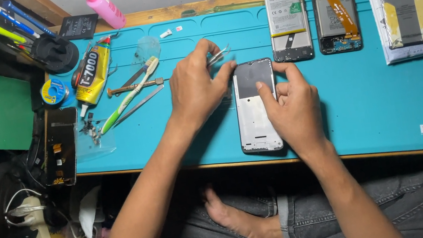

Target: Repairing the internal components of a mobile phone using precision tools on a repair mat.

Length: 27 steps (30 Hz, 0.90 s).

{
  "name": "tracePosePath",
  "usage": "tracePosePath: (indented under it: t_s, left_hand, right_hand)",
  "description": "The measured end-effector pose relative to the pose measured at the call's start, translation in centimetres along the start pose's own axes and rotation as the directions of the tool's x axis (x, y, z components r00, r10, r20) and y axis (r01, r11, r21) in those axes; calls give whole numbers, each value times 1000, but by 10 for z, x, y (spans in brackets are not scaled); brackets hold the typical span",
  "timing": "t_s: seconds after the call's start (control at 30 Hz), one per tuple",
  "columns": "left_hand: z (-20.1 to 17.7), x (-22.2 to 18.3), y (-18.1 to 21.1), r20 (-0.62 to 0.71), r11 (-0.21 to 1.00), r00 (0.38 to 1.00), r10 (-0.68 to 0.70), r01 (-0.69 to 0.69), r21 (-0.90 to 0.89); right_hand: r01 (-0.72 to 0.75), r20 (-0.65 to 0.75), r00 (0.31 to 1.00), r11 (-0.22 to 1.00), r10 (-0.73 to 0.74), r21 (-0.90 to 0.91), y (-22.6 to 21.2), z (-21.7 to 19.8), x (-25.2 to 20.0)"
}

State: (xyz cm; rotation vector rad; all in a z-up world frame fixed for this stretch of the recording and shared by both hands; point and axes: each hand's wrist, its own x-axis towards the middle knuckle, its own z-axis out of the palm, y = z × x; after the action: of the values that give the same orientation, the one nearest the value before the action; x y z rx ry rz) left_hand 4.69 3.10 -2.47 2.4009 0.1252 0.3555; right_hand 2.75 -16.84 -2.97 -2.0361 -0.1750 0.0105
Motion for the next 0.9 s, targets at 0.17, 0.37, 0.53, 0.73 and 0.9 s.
tracePosePath:
  t_s: [0.17, 0.37, 0.53, 0.73, 0.9]
  left_hand:
    - [-2, 0, 7, -34, 1000, 999, 14, -14, 9]
    - [-2, -6, 9, -40, 1000, 999, 4, -4, 10]
    - [7, -4, -6, -43, 994, 999, 19, -14, 106]
    - [6, -7, 4, 9, 1000, 1000, 1, -1, 15]
    - [12, -6, 3, -11, 994, 993, 113, -113, -2]
  right_hand:
    - [2, -14, 1000, 1000, -2, -3, 3, 0, 2]
    - [3, -7, 1000, 1000, -3, -1, 4, 1, -1]
    - [13, -11, 1000, 1000, -13, 0, 7, 2, 0]
    - [22, -30, 999, 1000, -21, 21, 12, 4, -3]
    - [115, -55, 992, 989, -110, 98, 20, 7, -6]
